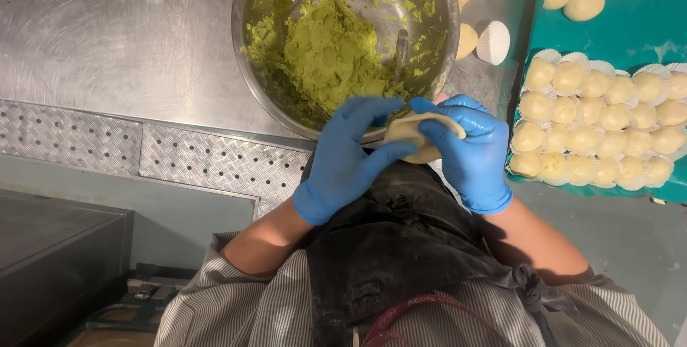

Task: Filling dough discs with a green paste and folding them into buns on a bakery prep table.

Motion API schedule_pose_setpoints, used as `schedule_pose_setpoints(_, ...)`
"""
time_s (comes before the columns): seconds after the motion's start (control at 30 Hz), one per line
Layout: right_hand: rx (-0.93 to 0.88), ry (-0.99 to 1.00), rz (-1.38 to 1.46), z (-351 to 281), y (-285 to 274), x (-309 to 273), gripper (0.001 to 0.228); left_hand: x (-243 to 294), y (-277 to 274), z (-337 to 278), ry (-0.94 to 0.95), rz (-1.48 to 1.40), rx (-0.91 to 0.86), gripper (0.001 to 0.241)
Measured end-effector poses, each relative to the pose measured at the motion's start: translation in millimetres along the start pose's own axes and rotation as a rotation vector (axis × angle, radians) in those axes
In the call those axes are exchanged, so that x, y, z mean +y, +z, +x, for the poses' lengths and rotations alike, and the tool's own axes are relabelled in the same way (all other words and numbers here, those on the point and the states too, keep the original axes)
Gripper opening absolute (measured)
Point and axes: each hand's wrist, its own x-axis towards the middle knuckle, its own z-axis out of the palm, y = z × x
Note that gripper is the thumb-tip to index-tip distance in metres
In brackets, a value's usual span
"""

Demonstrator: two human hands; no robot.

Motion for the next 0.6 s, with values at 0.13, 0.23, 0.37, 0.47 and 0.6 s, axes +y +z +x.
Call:
schedule_pose_setpoints(0.13,-0.112,-0.032,-0.091,4.3,0.6,-22.3,0.04,-18.9,0.7,-3.9,0.137,0.17,-0.06,0.019)
schedule_pose_setpoints(0.23,-0.143,-0.048,-0.202,-2.6,2.3,-23.1,0.057,-11.6,-0.4,-5.2,0.093,0.103,-0.066,0.028)
schedule_pose_setpoints(0.37,0.117,0.027,-0.042,-13.3,10.7,-3.7,0.012,-5.1,1.3,-8.5,0.15,0.003,-0.01,0.042)
schedule_pose_setpoints(0.47,0.055,-0.105,-0.084,-14.6,7.5,24.5,0.019,-36.6,8.2,-14.6,0.121,0.094,-0.024,0.019)
schedule_pose_setpoints(0.6,-0.065,-0.039,-0.195,-14.6,9.8,9.9,0.029,-34.5,-7.3,-25.3,0.156,0.373,-0.155,0.012)
